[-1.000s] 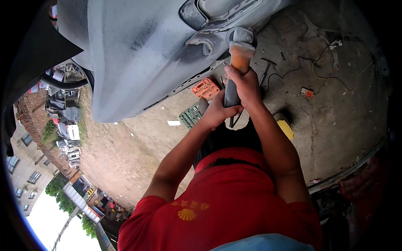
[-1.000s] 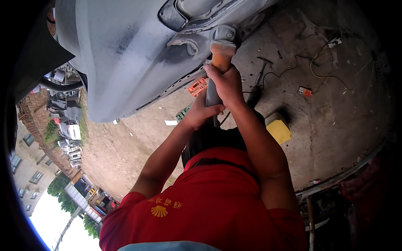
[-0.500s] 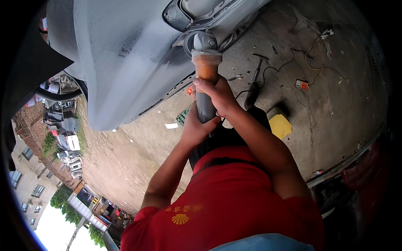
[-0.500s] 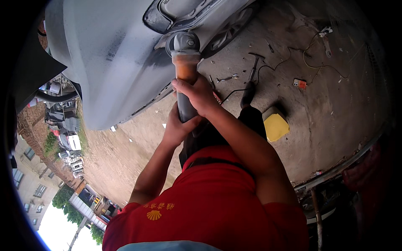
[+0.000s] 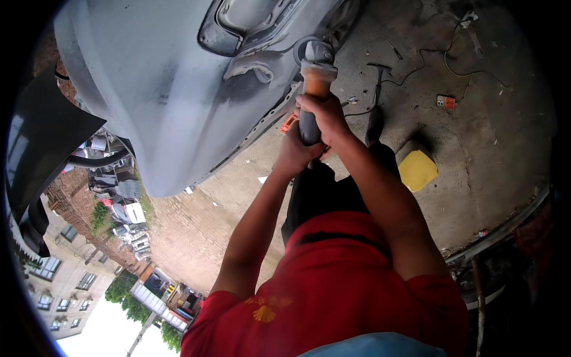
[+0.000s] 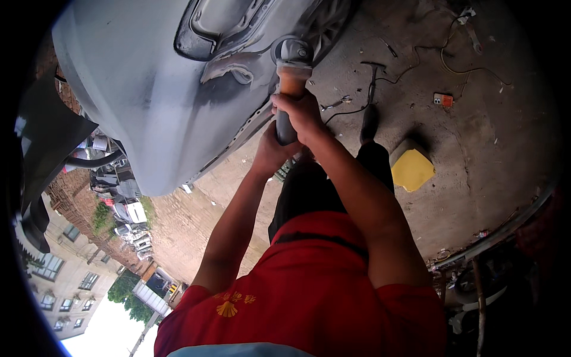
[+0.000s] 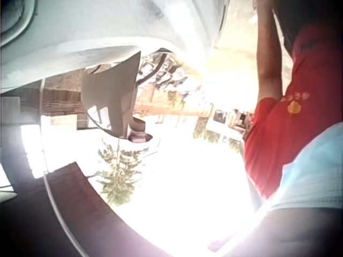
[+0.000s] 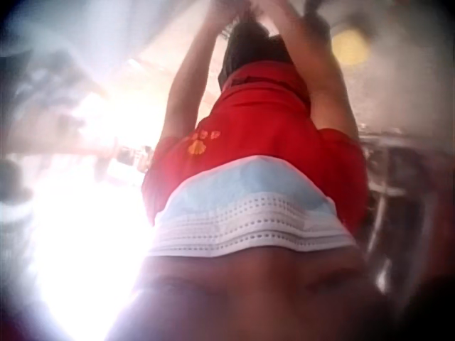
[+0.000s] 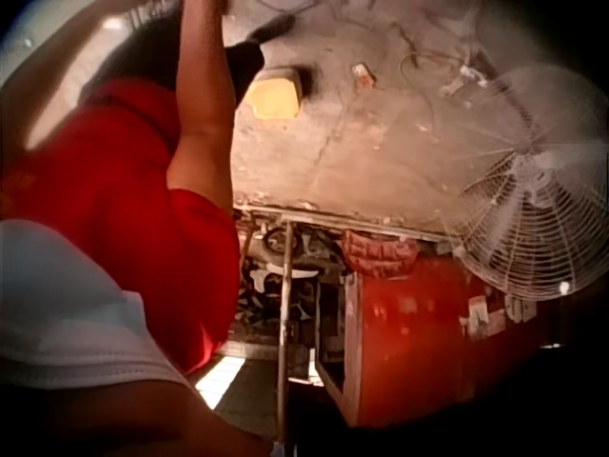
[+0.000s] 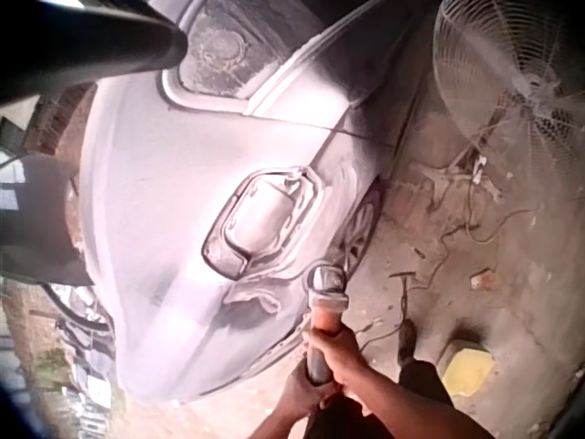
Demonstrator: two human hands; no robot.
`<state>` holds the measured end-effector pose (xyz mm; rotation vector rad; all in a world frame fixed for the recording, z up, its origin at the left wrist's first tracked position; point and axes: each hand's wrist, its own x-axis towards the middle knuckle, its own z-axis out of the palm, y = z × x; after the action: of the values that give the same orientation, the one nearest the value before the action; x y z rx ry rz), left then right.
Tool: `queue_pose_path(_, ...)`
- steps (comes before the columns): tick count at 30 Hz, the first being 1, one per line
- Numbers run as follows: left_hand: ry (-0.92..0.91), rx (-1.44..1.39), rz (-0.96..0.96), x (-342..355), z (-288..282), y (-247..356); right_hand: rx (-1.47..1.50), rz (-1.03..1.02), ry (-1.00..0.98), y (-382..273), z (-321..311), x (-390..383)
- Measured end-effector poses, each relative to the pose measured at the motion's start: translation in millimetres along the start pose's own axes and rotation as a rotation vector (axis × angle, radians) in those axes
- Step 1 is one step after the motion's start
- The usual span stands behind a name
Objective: The person uses an angle grinder to smooth the surface of a car's front bumper, focusing on the area around the headlight. Sparks fly as the tool removes material from the bumper's surface.
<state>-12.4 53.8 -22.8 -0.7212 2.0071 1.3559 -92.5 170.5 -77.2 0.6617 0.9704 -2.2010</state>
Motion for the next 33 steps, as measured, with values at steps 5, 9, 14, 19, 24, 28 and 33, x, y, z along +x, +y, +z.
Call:
queue_pose_path(5, 0.112, 0.154, 0.146, 23.7, 10.5, 30.7, 0.041, -0.033, 0.006, -22.0, -16.1, 25.2)
queue_pose_path(9, 0.167, 0.221, 0.051, -0.2, -5.1, 8.9, 0.148, 0.035, -0.082, 8.8, -1.7, 7.7)
queue_pose_path(14, 0.223, 0.358, -0.064, -63.4, -42.6, -57.4, 0.257, 0.174, -0.129, 86.7, 35.3, -31.9)
queue_pose_path(19, 0.153, 0.239, -0.283, -94.9, -63.3, -76.4, 0.225, 0.133, -0.038, 150.4, 55.6, -46.7)
queue_pose_path(24, 0.19, 0.177, -0.009, -68.4, -72.5, -90.4, 0.094, -0.074, 0.018, 149.6, 66.1, -25.3)
queue_pose_path(28, 0.229, 0.347, 0.193, -21.7, -81.9, -100.2, 0.109, -0.125, 0.019, 111.2, 70.9, -8.6)
queue_pose_path(33, 0.214, 0.511, 0.206, -30.6, -76.9, -82.6, 0.204, -0.117, 0.034, 115.5, 57.5, -6.6)
